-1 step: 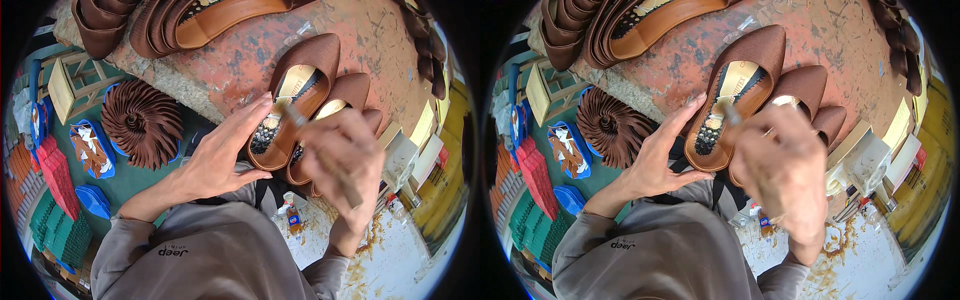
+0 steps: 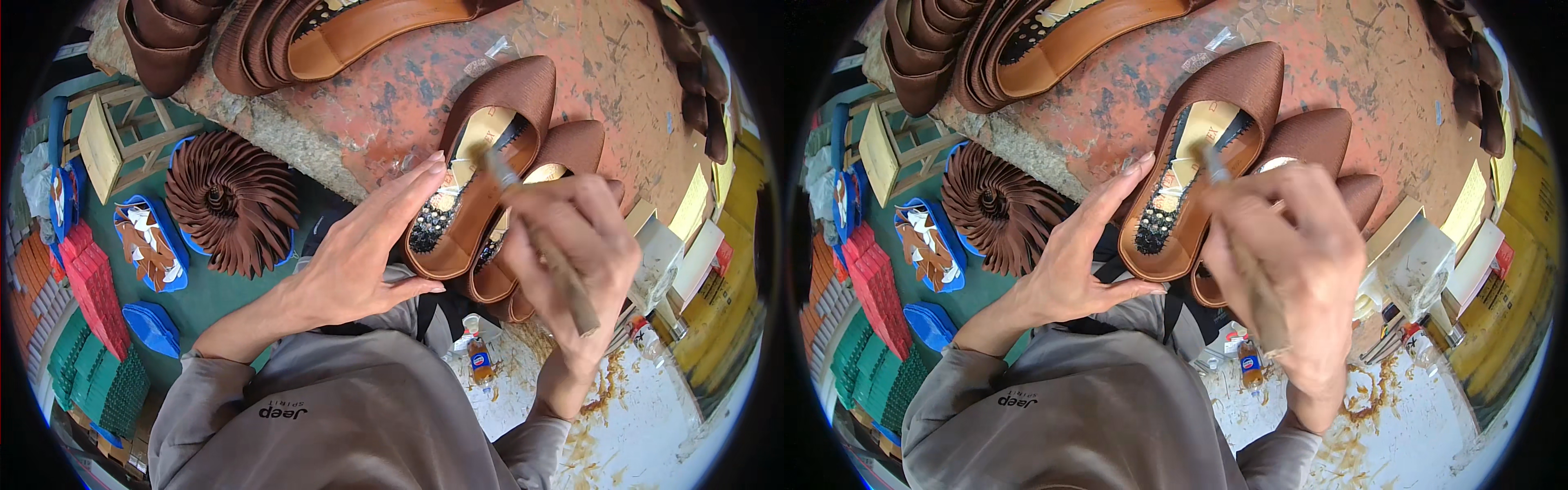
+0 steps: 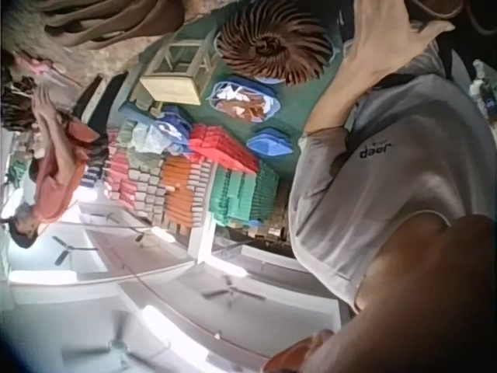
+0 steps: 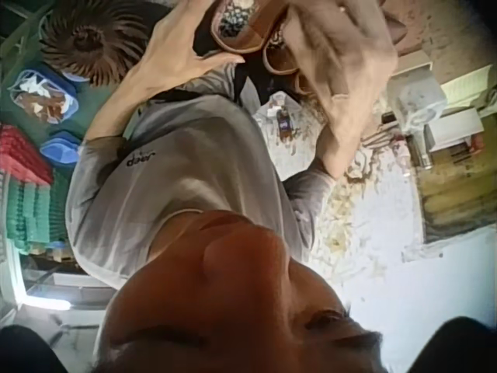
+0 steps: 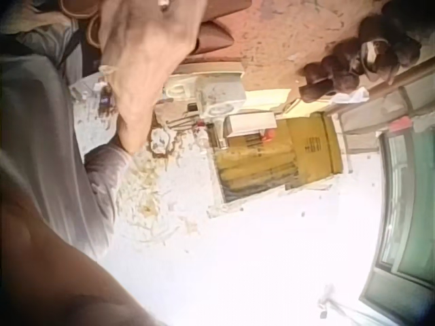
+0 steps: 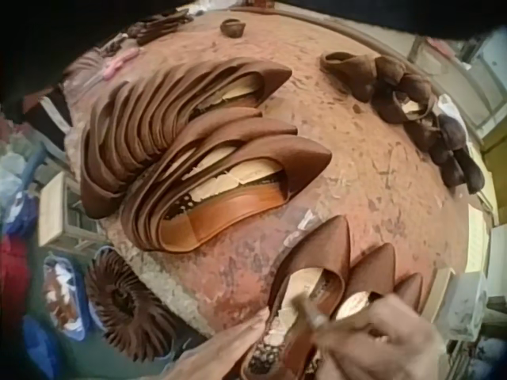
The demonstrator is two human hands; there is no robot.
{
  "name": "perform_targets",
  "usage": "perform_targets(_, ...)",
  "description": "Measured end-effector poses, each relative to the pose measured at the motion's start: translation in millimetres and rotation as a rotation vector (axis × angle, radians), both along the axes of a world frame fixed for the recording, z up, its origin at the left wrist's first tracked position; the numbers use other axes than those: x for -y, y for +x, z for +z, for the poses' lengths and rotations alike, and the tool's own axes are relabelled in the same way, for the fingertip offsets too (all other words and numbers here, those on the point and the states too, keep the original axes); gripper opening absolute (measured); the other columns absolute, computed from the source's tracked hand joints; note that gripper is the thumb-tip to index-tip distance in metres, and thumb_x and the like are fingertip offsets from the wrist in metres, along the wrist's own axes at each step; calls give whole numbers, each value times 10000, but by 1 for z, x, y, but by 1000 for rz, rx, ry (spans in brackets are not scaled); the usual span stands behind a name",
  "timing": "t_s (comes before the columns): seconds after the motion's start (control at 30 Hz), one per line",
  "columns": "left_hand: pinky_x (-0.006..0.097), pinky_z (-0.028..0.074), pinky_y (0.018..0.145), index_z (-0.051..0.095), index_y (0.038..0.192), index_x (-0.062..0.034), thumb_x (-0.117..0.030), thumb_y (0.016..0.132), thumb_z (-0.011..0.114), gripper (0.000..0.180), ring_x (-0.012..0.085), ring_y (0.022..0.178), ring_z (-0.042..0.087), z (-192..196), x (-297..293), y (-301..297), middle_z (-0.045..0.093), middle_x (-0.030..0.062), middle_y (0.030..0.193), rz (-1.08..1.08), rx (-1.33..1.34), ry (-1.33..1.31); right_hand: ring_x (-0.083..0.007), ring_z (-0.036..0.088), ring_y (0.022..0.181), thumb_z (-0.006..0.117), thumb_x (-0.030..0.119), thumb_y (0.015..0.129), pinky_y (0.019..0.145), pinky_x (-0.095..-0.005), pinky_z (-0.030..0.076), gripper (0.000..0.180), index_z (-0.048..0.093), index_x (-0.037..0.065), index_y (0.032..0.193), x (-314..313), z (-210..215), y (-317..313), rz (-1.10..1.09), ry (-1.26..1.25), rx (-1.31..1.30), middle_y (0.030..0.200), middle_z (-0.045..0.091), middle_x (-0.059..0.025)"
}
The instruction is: Applying glue or adhesive to the inside of shoes using a brush in a manufacturing setting.
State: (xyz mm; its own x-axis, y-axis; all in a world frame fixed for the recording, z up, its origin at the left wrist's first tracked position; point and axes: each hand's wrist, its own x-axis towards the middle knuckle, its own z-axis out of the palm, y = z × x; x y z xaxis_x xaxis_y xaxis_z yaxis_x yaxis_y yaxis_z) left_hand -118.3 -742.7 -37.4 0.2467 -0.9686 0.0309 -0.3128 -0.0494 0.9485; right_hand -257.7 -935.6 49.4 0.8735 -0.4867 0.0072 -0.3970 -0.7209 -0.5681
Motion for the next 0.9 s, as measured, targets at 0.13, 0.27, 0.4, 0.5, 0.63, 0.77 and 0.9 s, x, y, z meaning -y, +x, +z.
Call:
perform_targets(0.13,503,422,1253,323,1665,19,-161,753,972,1134,443,1534,461,0,0,-1,414,282,1677,-4,-28,-21,-207,691,739,847,-29,822,603,-324,521,170,780,-47,977,-5,-10,-8,89,98,135,863,740,-104)
perform_targets(0.27,505,429,1247,326,1661,24,-152,744,976,1137,447,1531,463,-1,0,-3,421,286,1670,-23,-10,-36,-266,707,774,864,-61,811,707,-367,570,237,783,-30,1032,-11,-57,0,-109,-483,238,901,752,-126)
perform_targets(0.4,508,433,1244,325,1659,29,-139,739,977,1139,452,1529,463,1,-4,0,416,287,1674,-11,11,-23,-217,649,700,883,-6,782,580,-354,538,219,786,-26,977,-44,-30,-12,-20,-262,126,799,691,-86)
perform_targets(0.5,506,433,1244,325,1659,25,-134,741,976,1136,451,1535,455,1,-2,0,415,288,1674,-24,14,-32,-211,620,653,891,14,773,506,-343,495,231,784,-26,974,-64,-15,-22,13,-132,151,751,673,-88)
perform_targets(0.63,509,442,1235,298,1677,6,-140,731,982,1176,478,1516,460,7,5,-3,462,291,1625,29,59,-29,-259,687,798,867,-23,826,667,-373,561,212,771,-23,1016,-13,-51,7,-10,-340,282,941,747,-112)
perform_targets(0.77,523,523,1117,632,1342,-10,-146,696,976,744,437,1224,612,16,-16,-23,598,185,1333,224,378,-31,-236,646,689,832,62,866,633,-351,554,168,750,-8,995,-41,-17,-9,2,-222,144,781,665,-80)
perform_targets(0.9,637,477,1128,720,1214,-117,-265,811,813,439,359,1202,601,19,-24,-57,618,128,1300,-52,655,-263,-241,716,631,791,88,898,603,-325,568,152,768,-38,979,-33,16,-51,-390,-219,290,809,771,-151)
